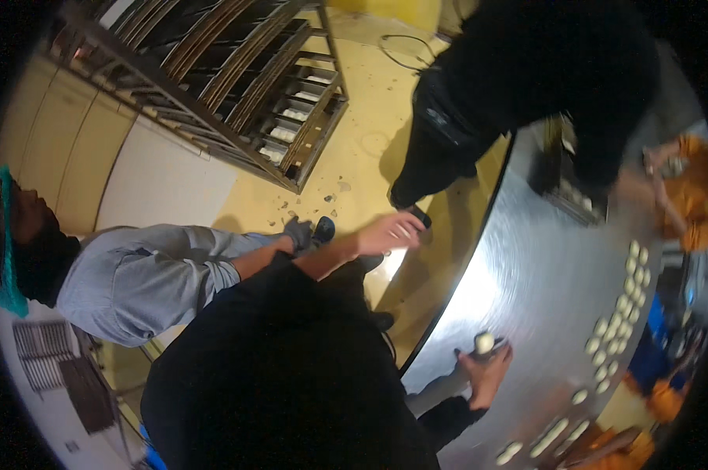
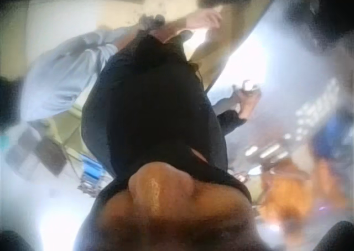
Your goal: The person shapes dough balls by hand and places them into metal baking pans on a table, later moving a filled tray to a rack.
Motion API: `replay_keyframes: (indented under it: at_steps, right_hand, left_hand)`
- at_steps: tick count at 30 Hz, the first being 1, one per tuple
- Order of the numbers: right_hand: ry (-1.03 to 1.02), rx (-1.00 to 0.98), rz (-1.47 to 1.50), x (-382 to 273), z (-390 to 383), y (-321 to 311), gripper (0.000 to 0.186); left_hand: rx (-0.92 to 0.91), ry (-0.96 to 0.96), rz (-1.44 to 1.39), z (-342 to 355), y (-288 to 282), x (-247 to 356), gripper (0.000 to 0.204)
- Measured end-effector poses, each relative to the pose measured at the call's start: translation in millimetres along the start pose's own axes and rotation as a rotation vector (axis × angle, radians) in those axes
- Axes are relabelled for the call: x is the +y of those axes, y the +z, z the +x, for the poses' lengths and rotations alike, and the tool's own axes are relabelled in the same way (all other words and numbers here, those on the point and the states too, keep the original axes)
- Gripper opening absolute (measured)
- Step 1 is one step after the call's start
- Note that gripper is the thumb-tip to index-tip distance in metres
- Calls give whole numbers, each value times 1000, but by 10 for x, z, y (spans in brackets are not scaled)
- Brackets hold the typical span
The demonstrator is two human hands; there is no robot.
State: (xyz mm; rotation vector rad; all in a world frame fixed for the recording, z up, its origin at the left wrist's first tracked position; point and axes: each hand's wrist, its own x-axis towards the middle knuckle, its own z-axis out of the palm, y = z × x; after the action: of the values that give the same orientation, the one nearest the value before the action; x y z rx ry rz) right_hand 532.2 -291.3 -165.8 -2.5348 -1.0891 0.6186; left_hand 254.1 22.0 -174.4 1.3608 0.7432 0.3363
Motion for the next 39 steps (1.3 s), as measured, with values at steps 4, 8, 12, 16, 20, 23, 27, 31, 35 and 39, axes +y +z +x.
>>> replay_keyframes:
  at_steps: [4, 8, 12, 16, 20, 23, 27, 31, 35, 39]
  right_hand:
    - [-274, 130, -52, -814, 266, -319, 93]
    - [-375, -16, 203, -2046, 736, -205, 66]
    - [-588, -146, 159, -2886, 976, 86, 52]
    - [-688, -281, 208, -3121, 1263, 333, 45]
    - [-780, -374, 269, -3334, 1616, 532, 39]
    - [-876, -404, 328, -3570, 1869, 747, 36]
    - [-990, -477, 400, -4052, 1947, 901, 33]
    - [-1081, -556, 425, -4457, 1870, 1162, 32]
    - [-1145, -605, 501, -5271, 1902, 1405, 25]
    - [-1201, -503, 787, -6712, 2061, 1707, 19]
  left_hand:
    - [878, 445, -78, -433, -1739, -569, 23]
    - [1649, 641, -36, -835, -2570, 87, 23]
    - [2187, 659, 206, -1308, -3235, 735, 53]
    - [2434, 640, 762, -1867, -3975, 1170, 77]
    - [2405, 567, 1063, -2064, -4526, 1415, 87]
    - [2310, 581, 1117, -1990, -4635, 1446, 90]
    - [2316, 686, 1246, -1971, -4600, 1536, 91]
    - [2321, 725, 1440, -2053, -4686, 1507, 93]
    - [2262, 854, 1655, -2089, -4751, 1493, 83]
    - [2319, 658, 1667, -2003, -4564, 1537, 73]
